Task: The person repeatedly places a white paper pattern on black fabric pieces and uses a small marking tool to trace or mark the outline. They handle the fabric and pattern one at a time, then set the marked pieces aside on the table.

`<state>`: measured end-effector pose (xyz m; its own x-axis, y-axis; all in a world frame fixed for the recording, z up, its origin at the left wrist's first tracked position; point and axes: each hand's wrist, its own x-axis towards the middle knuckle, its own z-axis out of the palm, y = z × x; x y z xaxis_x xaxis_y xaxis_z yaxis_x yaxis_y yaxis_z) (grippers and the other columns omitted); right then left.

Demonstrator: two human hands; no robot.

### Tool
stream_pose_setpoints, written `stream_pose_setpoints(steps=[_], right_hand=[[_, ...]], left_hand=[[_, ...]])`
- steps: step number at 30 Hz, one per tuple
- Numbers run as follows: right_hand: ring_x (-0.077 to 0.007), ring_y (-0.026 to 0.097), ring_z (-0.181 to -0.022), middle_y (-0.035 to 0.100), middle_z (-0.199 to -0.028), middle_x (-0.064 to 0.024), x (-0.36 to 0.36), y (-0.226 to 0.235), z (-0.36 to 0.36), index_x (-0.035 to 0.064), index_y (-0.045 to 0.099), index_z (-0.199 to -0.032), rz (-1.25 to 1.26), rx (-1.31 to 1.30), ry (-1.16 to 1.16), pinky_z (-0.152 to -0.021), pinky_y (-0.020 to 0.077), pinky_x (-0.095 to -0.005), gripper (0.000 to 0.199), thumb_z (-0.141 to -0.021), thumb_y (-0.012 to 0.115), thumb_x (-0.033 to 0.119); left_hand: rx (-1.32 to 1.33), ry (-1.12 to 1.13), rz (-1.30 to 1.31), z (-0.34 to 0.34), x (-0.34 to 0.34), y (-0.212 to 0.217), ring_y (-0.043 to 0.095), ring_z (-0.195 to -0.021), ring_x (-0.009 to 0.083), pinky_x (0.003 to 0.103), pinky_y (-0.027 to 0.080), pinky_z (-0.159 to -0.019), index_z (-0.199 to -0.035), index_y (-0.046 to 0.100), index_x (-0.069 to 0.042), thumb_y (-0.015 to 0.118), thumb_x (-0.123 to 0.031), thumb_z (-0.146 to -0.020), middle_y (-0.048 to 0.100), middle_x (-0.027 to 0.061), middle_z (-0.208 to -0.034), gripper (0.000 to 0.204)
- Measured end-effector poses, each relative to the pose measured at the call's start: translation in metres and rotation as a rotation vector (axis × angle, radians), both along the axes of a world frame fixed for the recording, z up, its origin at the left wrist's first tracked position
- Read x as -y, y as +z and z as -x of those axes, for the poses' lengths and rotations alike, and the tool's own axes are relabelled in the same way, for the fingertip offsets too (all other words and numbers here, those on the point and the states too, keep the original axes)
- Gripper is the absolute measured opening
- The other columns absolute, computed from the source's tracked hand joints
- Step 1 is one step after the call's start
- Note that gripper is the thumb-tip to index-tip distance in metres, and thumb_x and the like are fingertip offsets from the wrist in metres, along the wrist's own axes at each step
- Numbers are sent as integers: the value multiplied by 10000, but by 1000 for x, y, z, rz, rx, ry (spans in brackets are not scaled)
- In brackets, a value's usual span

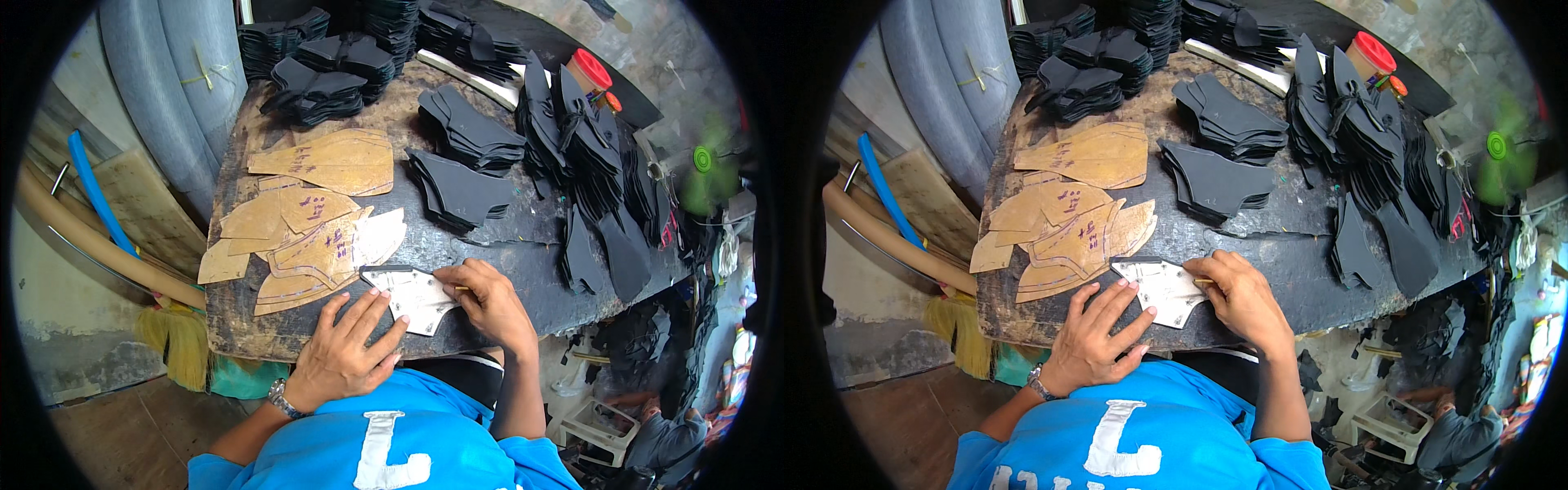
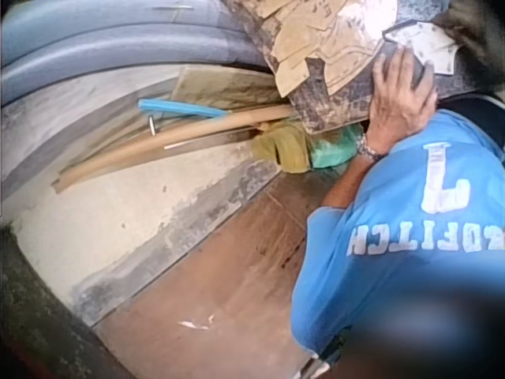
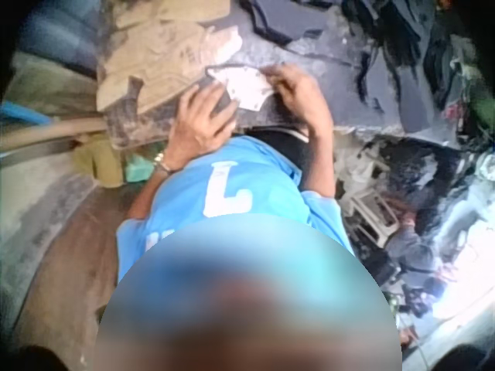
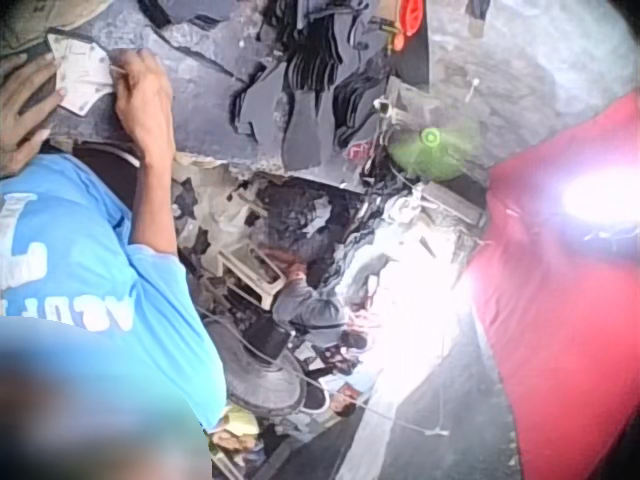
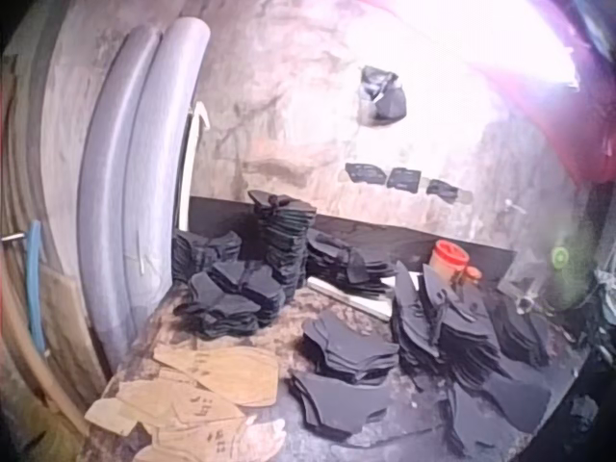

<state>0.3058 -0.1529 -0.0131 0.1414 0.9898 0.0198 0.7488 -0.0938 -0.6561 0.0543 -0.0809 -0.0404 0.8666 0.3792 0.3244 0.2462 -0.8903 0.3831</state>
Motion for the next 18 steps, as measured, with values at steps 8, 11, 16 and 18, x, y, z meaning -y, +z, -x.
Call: stream_pose_setpoints(steps=[8,11,16,18], right_hand=[[-339,646,-997,693,-1013,-132,-5,4,-14,42,653,-1087,113,-42,136,-865,516,-436,204,-888,685,70],[-335,651,-962,691,-967,-125,-1,3,-12,42,668,-1056,85,-69,105,-845,516,-432,173,-884,687,55],[-307,663,-865,662,-875,-110,2,2,-6,54,715,-1021,14,-107,31,-766,525,-405,169,-855,714,26],[-299,664,-840,651,-855,-108,2,3,-4,59,727,-1022,20,-108,3,-744,527,-398,179,-847,722,22]], left_hand=[[19,-103,21,6,-2,1,563,-1278,324,535,392,-1045,-1220,716,-87,687,-355,-886,643,193,-1287,429],[22,-102,28,6,-1,0,564,-1274,341,533,398,-1049,-1206,721,-80,681,-356,-886,647,196,-1277,425],[39,-95,-10,5,-2,-2,556,-1284,378,540,391,-1070,-1208,722,-76,670,-366,-886,650,210,-1270,437],[34,-94,-10,5,-2,-2,555,-1288,382,548,385,-1076,-1212,722,-76,667,-368,-886,653,213,-1268,441]])
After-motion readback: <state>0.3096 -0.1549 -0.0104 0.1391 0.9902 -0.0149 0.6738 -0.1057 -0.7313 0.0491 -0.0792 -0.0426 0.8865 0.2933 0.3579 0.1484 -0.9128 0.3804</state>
